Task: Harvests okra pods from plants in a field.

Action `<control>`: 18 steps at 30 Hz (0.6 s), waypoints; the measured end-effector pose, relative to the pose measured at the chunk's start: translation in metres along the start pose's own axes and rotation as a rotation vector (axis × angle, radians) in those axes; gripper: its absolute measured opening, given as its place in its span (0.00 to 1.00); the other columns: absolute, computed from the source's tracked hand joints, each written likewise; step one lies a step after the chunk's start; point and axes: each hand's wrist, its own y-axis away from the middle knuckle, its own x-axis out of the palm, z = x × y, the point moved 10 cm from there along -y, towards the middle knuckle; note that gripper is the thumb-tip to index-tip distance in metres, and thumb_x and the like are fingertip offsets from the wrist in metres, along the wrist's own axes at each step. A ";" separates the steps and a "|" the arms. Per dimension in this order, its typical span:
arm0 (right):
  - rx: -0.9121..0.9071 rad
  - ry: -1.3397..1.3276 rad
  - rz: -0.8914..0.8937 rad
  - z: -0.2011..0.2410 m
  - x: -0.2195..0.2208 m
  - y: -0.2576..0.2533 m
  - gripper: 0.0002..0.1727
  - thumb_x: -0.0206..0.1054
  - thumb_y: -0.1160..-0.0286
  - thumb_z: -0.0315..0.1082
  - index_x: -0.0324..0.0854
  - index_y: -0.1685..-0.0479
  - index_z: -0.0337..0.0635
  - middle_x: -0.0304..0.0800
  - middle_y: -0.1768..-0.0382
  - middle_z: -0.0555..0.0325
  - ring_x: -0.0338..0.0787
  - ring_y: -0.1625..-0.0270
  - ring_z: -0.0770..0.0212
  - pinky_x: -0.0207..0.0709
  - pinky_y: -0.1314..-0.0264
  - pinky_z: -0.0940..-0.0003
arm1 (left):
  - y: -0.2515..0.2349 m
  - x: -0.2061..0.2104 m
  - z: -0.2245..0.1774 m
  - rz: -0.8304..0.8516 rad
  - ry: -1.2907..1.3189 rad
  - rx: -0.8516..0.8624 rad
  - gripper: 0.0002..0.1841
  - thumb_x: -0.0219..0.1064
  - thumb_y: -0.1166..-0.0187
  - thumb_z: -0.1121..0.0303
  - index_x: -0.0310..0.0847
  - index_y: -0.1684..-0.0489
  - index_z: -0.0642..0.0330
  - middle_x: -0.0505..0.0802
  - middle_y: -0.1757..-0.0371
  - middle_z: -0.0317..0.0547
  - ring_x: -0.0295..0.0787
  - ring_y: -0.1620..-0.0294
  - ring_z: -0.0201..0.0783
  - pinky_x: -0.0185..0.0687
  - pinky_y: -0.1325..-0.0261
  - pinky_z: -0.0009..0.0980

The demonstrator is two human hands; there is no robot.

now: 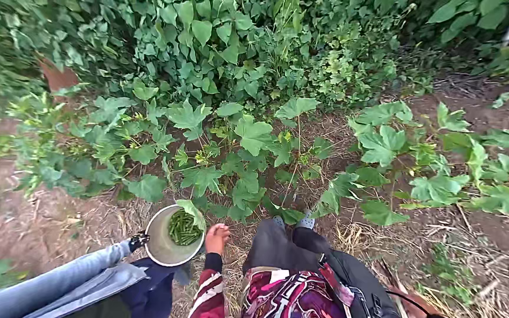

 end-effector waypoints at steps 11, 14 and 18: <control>-0.516 0.690 0.154 0.359 0.085 0.011 0.37 0.62 0.16 0.60 0.73 0.18 0.43 0.85 0.33 0.30 0.82 0.27 0.29 0.68 0.24 0.26 | -0.190 -0.099 -0.173 -0.206 -0.266 0.184 0.17 0.56 0.09 0.64 0.81 0.35 0.68 0.92 0.43 0.57 0.92 0.45 0.45 0.88 0.39 0.46; -0.560 0.724 0.228 0.443 0.153 0.023 0.37 0.60 0.15 0.62 0.73 0.18 0.44 0.86 0.34 0.32 0.84 0.29 0.31 0.69 0.24 0.27 | -0.269 -0.081 -0.190 -0.054 -0.582 0.174 0.18 0.59 0.10 0.60 0.83 0.34 0.64 0.91 0.39 0.60 0.90 0.39 0.52 0.82 0.32 0.55; -0.525 0.687 0.381 0.526 0.263 0.017 0.36 0.59 0.14 0.61 0.75 0.22 0.39 0.88 0.39 0.34 0.88 0.37 0.35 0.74 0.29 0.32 | -0.329 -0.047 -0.190 0.127 -0.721 0.117 0.20 0.64 0.13 0.59 0.82 0.30 0.61 0.91 0.35 0.57 0.89 0.33 0.52 0.79 0.26 0.57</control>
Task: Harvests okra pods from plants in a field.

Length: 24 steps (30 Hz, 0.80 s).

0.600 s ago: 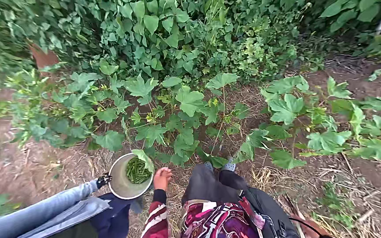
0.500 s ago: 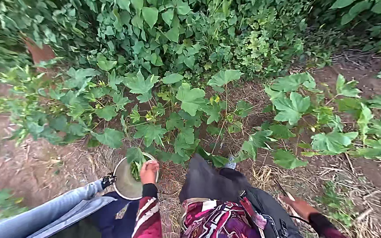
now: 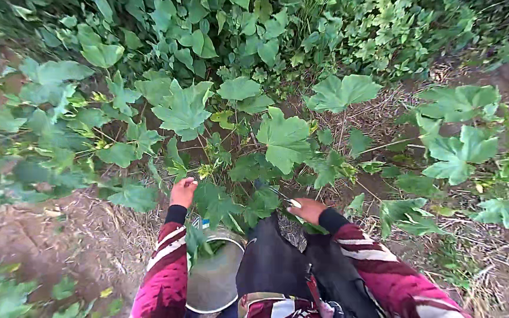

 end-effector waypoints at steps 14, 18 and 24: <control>-0.044 -0.045 0.253 0.186 0.040 -0.143 0.31 0.53 0.09 0.56 0.76 0.26 0.37 0.86 0.41 0.37 0.90 0.47 0.44 0.81 0.41 0.44 | -0.058 0.018 -0.007 0.154 -0.156 -0.012 0.21 0.74 0.24 0.69 0.84 0.31 0.60 0.94 0.45 0.57 0.93 0.44 0.51 0.84 0.33 0.57; -0.036 -0.019 0.241 0.192 0.048 -0.167 0.31 0.56 0.11 0.56 0.81 0.35 0.33 0.87 0.44 0.36 0.90 0.47 0.43 0.81 0.44 0.41 | -0.066 0.027 0.003 0.188 -0.217 -0.067 0.22 0.70 0.20 0.70 0.81 0.25 0.50 0.92 0.36 0.56 0.92 0.39 0.55 0.82 0.31 0.62; -0.124 0.050 0.198 0.203 0.048 -0.185 0.28 0.60 0.14 0.55 0.86 0.43 0.36 0.91 0.46 0.37 0.91 0.41 0.39 0.81 0.42 0.32 | -0.070 0.048 0.022 0.205 0.093 -0.092 0.16 0.63 0.15 0.74 0.79 0.30 0.66 0.92 0.46 0.56 0.93 0.57 0.42 0.92 0.49 0.44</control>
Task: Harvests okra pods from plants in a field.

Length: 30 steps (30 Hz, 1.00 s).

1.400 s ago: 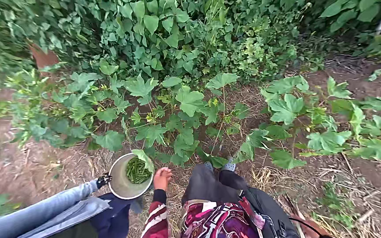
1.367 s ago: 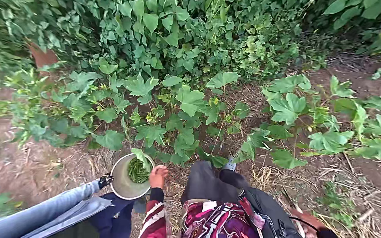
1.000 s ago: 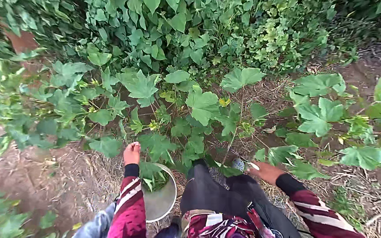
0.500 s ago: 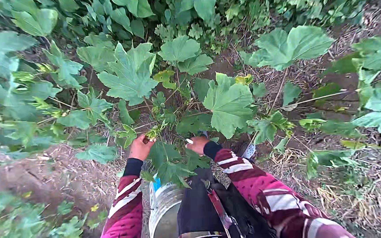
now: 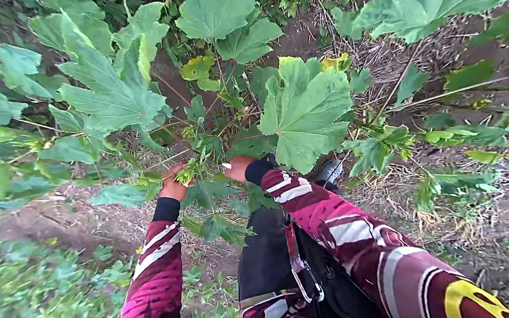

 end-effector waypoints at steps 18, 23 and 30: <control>0.008 0.033 -0.022 0.012 -0.011 0.038 0.26 0.56 0.13 0.52 0.89 0.51 0.38 0.92 0.45 0.39 0.90 0.37 0.38 0.78 0.40 0.28 | 0.004 0.017 0.007 -0.077 0.168 -0.101 0.14 0.59 0.10 0.69 0.79 0.35 0.67 0.94 0.55 0.50 0.94 0.64 0.39 0.93 0.58 0.39; -0.001 0.043 -0.048 0.011 -0.009 0.035 0.29 0.54 0.11 0.56 0.89 0.49 0.39 0.91 0.42 0.40 0.89 0.34 0.39 0.77 0.37 0.28 | 0.003 0.019 0.007 -0.086 0.206 -0.113 0.12 0.60 0.11 0.70 0.80 0.37 0.66 0.94 0.58 0.50 0.93 0.66 0.39 0.93 0.61 0.37; -0.064 0.121 -0.183 0.018 -0.015 0.027 0.26 0.57 0.13 0.57 0.89 0.46 0.44 0.94 0.47 0.42 0.92 0.40 0.39 0.82 0.45 0.30 | 0.005 0.017 0.002 -0.031 0.126 -0.040 0.15 0.65 0.16 0.76 0.79 0.33 0.66 0.94 0.53 0.50 0.95 0.60 0.40 0.94 0.54 0.38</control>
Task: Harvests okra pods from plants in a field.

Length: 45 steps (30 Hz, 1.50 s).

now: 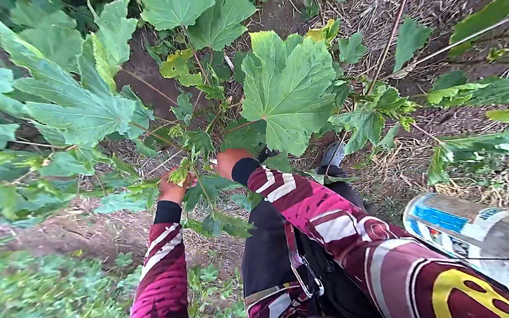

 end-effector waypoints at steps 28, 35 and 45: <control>0.179 -0.901 0.115 -0.073 0.014 -0.046 0.31 0.56 0.09 0.55 0.75 0.26 0.35 0.88 0.56 0.42 0.89 0.63 0.53 0.84 0.53 0.54 | 0.037 0.024 -0.412 0.342 0.035 0.921 0.05 0.59 0.16 0.70 0.74 0.58 0.44 0.82 0.74 0.22 0.73 0.80 0.21 0.72 0.78 0.18; 0.156 -0.830 0.104 -0.052 -0.016 -0.020 0.30 0.54 0.07 0.51 0.73 0.23 0.34 0.85 0.41 0.35 0.89 0.47 0.45 0.80 0.39 0.47 | -0.094 0.069 -0.258 0.488 -1.262 0.419 0.35 0.79 0.34 0.75 0.71 0.22 0.57 0.90 0.48 0.67 0.89 0.47 0.67 0.82 0.46 0.71; 0.176 -1.078 0.200 -0.035 -0.008 -0.071 0.31 0.56 0.09 0.57 0.72 0.24 0.40 0.91 0.63 0.46 0.91 0.70 0.55 0.87 0.65 0.60 | -0.151 0.054 -0.213 0.357 -1.276 0.300 0.23 0.64 0.14 0.49 0.84 0.37 0.60 0.92 0.47 0.66 0.89 0.42 0.67 0.78 0.38 0.72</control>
